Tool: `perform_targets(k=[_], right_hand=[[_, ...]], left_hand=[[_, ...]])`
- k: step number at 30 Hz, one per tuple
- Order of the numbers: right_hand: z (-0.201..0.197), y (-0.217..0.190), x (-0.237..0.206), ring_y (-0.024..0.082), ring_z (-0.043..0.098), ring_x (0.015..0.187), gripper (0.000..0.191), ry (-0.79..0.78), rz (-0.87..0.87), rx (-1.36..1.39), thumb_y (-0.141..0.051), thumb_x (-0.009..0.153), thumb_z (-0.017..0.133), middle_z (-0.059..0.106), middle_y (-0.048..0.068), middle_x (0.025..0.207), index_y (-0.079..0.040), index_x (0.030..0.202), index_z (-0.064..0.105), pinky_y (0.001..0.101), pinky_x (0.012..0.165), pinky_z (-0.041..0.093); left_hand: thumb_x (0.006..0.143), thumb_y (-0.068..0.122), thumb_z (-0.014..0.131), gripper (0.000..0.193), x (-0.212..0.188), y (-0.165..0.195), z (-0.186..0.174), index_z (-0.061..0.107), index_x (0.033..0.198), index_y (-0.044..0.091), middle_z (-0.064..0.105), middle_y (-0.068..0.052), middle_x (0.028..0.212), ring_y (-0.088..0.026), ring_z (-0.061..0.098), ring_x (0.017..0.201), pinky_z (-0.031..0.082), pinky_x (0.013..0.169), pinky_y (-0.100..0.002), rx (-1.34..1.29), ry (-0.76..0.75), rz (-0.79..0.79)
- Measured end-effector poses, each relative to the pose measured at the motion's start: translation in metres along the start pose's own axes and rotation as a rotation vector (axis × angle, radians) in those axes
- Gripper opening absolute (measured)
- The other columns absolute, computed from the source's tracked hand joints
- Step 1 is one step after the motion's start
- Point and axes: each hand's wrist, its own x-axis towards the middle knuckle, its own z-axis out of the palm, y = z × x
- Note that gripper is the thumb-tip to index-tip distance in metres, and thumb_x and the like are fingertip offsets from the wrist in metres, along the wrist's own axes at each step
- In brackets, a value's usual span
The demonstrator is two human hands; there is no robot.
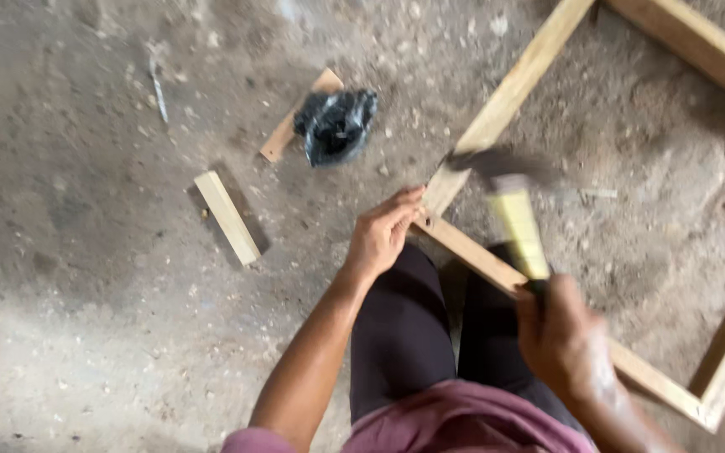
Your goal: The person assembles a rectangular wooden frame by hammering nails into pre-drilled holes at the corners. They repeatedly pick up nails, position them, and strike with a hammer, occasionally repositioning the frame to access different joints.
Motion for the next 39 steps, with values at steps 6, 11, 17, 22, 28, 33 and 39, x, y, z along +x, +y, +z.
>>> perform_targets(k=[6, 11, 17, 22, 28, 33, 39], right_hand=[[0.001, -0.006, -0.003, 0.040, 0.058, 0.050, 0.028, -0.180, -0.101, -0.184, -0.031, 0.097, 0.066, 0.054, 0.017, 0.056, -0.008, 0.089, 0.052, 0.0509, 0.044, 0.045], [-0.044, -0.012, 0.009, 0.029, 0.058, 0.052, 0.016, 0.102, -0.030, -0.254, -0.016, 0.102, 0.053, 0.061, 0.014, 0.069, -0.007, 0.090, 0.058, 0.0431, 0.047, 0.047], [-0.081, -0.005, 0.015, 0.022, 0.061, 0.053, 0.022, 0.111, 0.154, 0.082, -0.021, 0.108, 0.050, 0.063, 0.013, 0.072, -0.001, 0.101, 0.058, 0.0375, 0.044, 0.049], [-0.042, -0.010, 0.029, 0.034, 0.069, 0.050, 0.026, -0.386, 0.454, 0.000, -0.032, 0.102, 0.057, 0.068, 0.017, 0.065, -0.007, 0.104, 0.057, 0.0477, 0.044, 0.052], [-0.020, -0.024, 0.022, 0.048, 0.065, 0.059, 0.029, -0.272, 0.155, 0.086, -0.036, 0.096, 0.061, 0.064, 0.024, 0.058, -0.007, 0.099, 0.056, 0.0572, 0.051, 0.048], [-0.031, -0.041, 0.031, 0.048, 0.064, 0.055, 0.034, -0.322, 0.129, -0.032, -0.041, 0.096, 0.059, 0.063, 0.023, 0.055, -0.008, 0.096, 0.054, 0.0580, 0.051, 0.049], [-0.050, -0.043, 0.036, 0.043, 0.063, 0.048, 0.034, -0.342, 0.044, -0.132, -0.042, 0.096, 0.058, 0.061, 0.019, 0.052, -0.009, 0.092, 0.054, 0.0545, 0.045, 0.048]], left_hand=[[0.100, 0.003, 0.064, 0.016, 0.005, 0.009, -0.005, 0.072, 0.112, -0.004, 0.070, -0.014, 0.131, -0.030, 0.068, 0.124, 0.059, 0.101, -0.037, -0.045, 0.000, -0.074], [0.101, 0.006, 0.067, 0.012, 0.002, 0.015, -0.027, 0.073, 0.108, -0.002, 0.069, -0.014, 0.135, -0.025, 0.072, 0.118, 0.060, 0.096, -0.033, -0.129, -0.034, -0.154], [0.102, 0.010, 0.065, 0.015, 0.002, 0.011, -0.048, 0.073, 0.110, 0.001, 0.072, -0.014, 0.132, -0.020, 0.072, 0.118, 0.061, 0.099, -0.030, -0.463, 0.101, -0.377], [0.099, 0.009, 0.069, 0.014, 0.010, 0.030, -0.024, 0.076, 0.107, 0.001, 0.071, -0.014, 0.130, -0.027, 0.071, 0.121, 0.060, 0.100, -0.034, -0.058, 0.080, -0.196], [0.096, 0.012, 0.069, 0.015, 0.023, 0.040, -0.028, 0.075, 0.103, 0.001, 0.075, -0.012, 0.120, -0.030, 0.074, 0.102, 0.059, 0.089, -0.037, 0.182, -0.055, -0.063], [0.097, 0.015, 0.069, 0.017, 0.026, 0.039, -0.029, 0.076, 0.102, 0.001, 0.076, -0.010, 0.108, -0.028, 0.076, 0.091, 0.061, 0.080, -0.036, 0.240, -0.195, -0.113], [0.095, 0.012, 0.071, 0.011, 0.023, 0.035, -0.028, 0.079, 0.098, 0.004, 0.076, -0.012, 0.116, -0.025, 0.077, 0.099, 0.063, 0.086, -0.034, 0.217, -0.121, -0.055]])
